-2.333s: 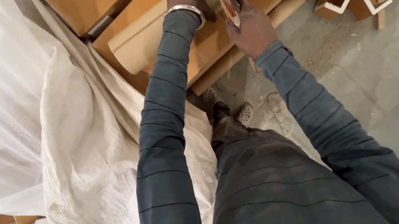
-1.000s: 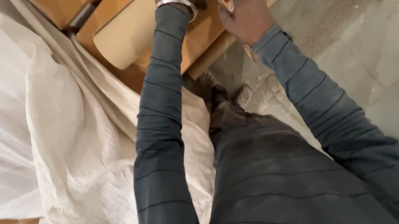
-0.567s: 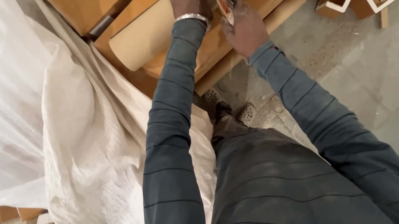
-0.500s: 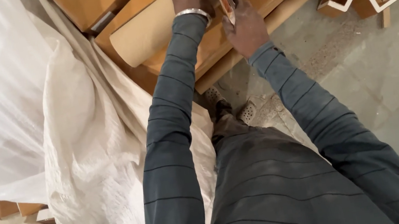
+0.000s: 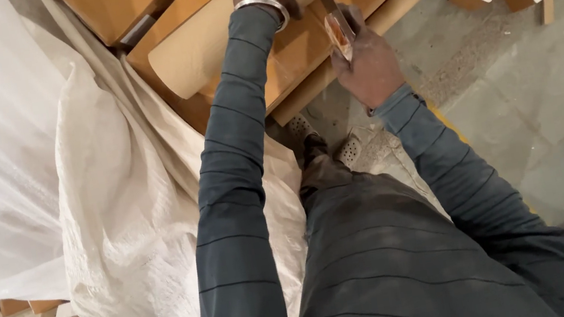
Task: The person cuts long cardboard tubes with a hand saw, holding each tube steady on a stack of boxes with one hand while sawing with the other. They reposition the tubes between cuts and place cut sections on the pile of packed boxes.
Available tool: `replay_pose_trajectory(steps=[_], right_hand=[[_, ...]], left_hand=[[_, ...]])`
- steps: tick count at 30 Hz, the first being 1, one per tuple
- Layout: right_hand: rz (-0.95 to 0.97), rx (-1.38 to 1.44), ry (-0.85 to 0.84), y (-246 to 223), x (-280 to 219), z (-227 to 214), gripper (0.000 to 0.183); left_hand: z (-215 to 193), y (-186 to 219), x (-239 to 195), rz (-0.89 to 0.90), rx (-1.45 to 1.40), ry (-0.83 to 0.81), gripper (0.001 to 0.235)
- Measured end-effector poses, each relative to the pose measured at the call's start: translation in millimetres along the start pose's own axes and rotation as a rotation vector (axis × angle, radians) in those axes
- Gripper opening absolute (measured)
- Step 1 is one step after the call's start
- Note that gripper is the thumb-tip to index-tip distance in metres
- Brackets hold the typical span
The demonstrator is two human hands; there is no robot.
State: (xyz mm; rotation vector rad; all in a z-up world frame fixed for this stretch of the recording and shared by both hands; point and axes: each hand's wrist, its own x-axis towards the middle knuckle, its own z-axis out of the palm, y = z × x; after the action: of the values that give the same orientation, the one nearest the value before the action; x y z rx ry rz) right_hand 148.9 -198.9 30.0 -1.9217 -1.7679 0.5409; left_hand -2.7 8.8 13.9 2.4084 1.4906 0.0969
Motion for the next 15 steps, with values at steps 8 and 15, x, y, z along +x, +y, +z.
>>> replay_pose_trajectory(steps=[8,15], right_hand=[[0.051,-0.114,-0.223,27,78,21,0.049],[-0.348,0.046,0.101,16,80,19,0.06]], left_hand=[[7,-2,-1,-0.045,0.052,-0.086,0.086],[97,-22,14,-0.016,0.396,0.763,0.088]])
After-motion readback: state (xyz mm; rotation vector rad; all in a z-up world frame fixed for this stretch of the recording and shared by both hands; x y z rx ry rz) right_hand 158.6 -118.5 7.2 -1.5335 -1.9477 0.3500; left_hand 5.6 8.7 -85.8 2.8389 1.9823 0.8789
